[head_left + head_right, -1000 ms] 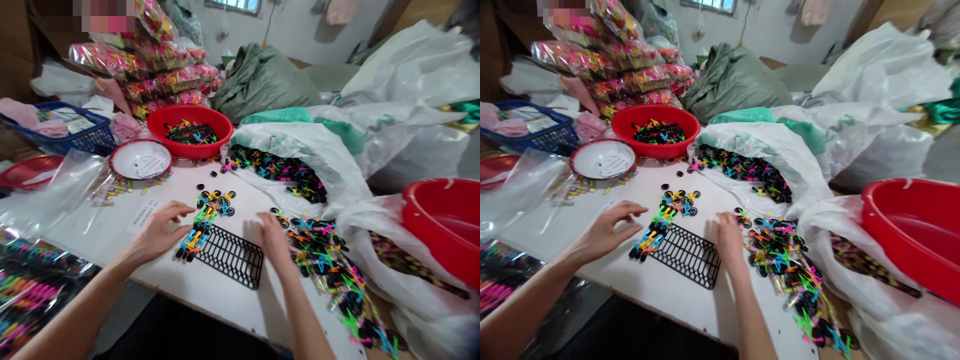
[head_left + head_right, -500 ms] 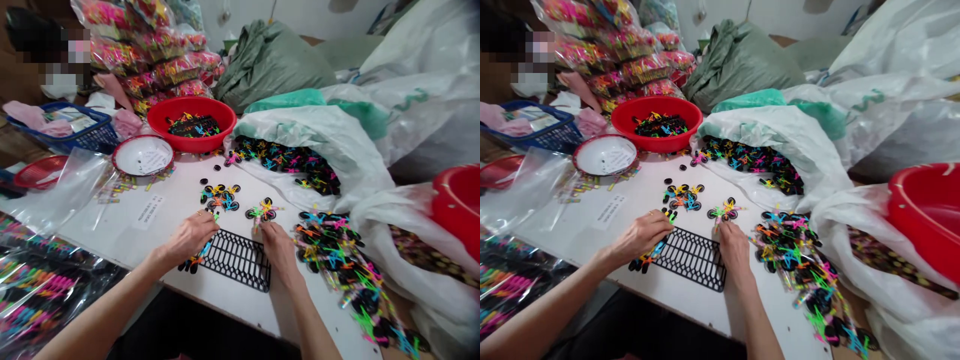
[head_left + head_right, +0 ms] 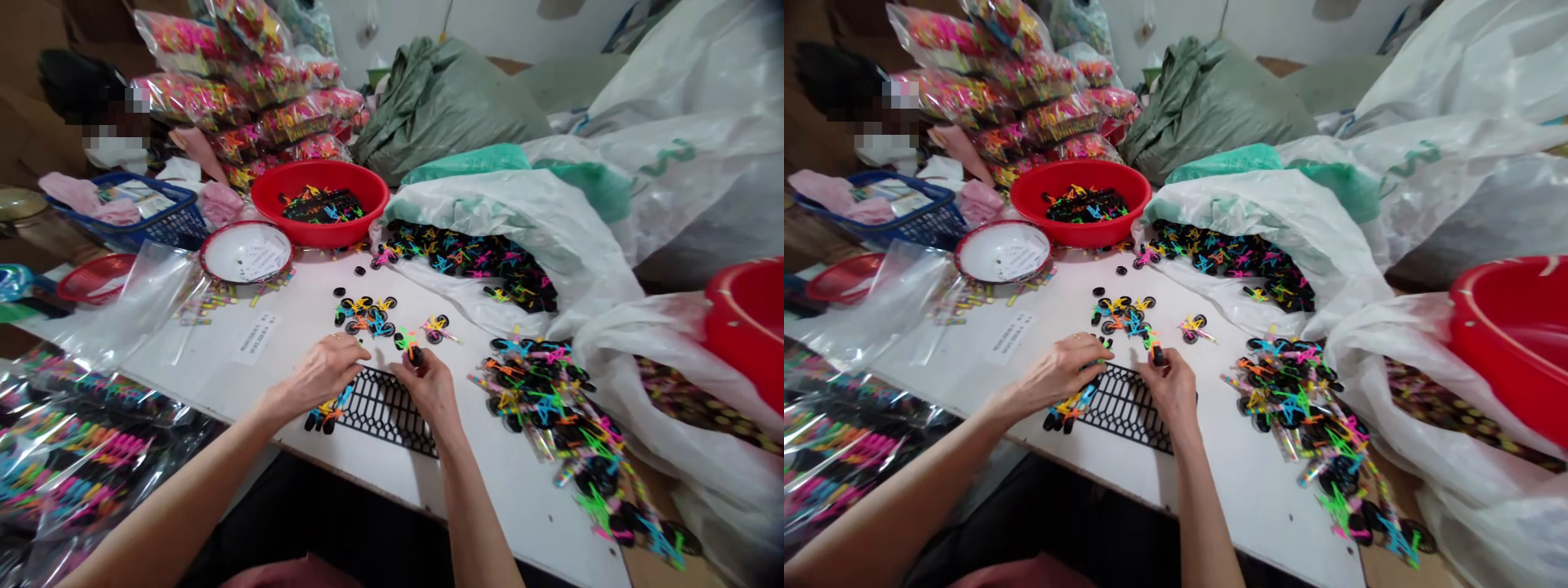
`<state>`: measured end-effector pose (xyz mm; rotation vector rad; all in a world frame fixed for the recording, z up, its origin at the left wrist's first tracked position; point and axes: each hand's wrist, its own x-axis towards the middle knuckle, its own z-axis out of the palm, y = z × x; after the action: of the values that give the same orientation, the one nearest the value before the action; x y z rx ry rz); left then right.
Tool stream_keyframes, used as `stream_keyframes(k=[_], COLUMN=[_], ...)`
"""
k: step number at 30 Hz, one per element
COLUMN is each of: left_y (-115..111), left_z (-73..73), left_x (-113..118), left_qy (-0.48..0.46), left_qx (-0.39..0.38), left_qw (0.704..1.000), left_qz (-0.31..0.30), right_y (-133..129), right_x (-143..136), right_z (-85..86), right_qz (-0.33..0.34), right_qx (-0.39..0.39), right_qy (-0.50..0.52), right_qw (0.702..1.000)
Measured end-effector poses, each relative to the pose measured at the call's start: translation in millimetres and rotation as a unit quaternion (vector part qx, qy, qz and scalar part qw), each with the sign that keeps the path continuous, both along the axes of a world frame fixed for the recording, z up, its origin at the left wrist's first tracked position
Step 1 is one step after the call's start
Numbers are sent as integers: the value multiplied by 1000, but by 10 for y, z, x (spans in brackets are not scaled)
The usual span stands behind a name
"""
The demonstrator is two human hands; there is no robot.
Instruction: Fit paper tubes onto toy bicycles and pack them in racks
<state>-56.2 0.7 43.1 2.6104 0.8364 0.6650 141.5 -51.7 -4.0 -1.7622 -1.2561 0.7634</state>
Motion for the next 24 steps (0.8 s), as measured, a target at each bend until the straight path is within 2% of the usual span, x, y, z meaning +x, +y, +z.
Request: stream_keyframes(k=[2,4,7,10,13,16,18,21,24], left_y=[13,16,14,14,11,-2,-15,-38,-59], left_z=[-10,-16,-13,-18,-31,-38,-44,-70,-99], left_x=[-4,-11,-14,-9,-13,-24,-26,-14,2], left_qy=[10,2,-14,-19,-21,-11,-5,-9,-20], left_qx=[-10,-22,-36,-39,-40,-51,-56,-34,-8], left_qw=[1000,1000,999,999,999,999,998,999,1000], left_qz=[-11,-11,-4,3,2,-6,-18,-34,-16], right_y=[-67,-107,-104,-55,-22,-25,-25,0,24], right_x=[-162,-308,-480,-606,-648,-602,-572,-599,-634], right_z=[-41,-68,-105,-193,-310,-370,-359,-303,-246], right_qz=[26,24,7,14,22,72,109,130,147], right_qx=[-16,-15,27,23,46,76,67,33,13], right_qy=[35,66,130,145,72,-41,-103,-195,-232], right_qw=[999,997,991,989,996,994,986,972,962])
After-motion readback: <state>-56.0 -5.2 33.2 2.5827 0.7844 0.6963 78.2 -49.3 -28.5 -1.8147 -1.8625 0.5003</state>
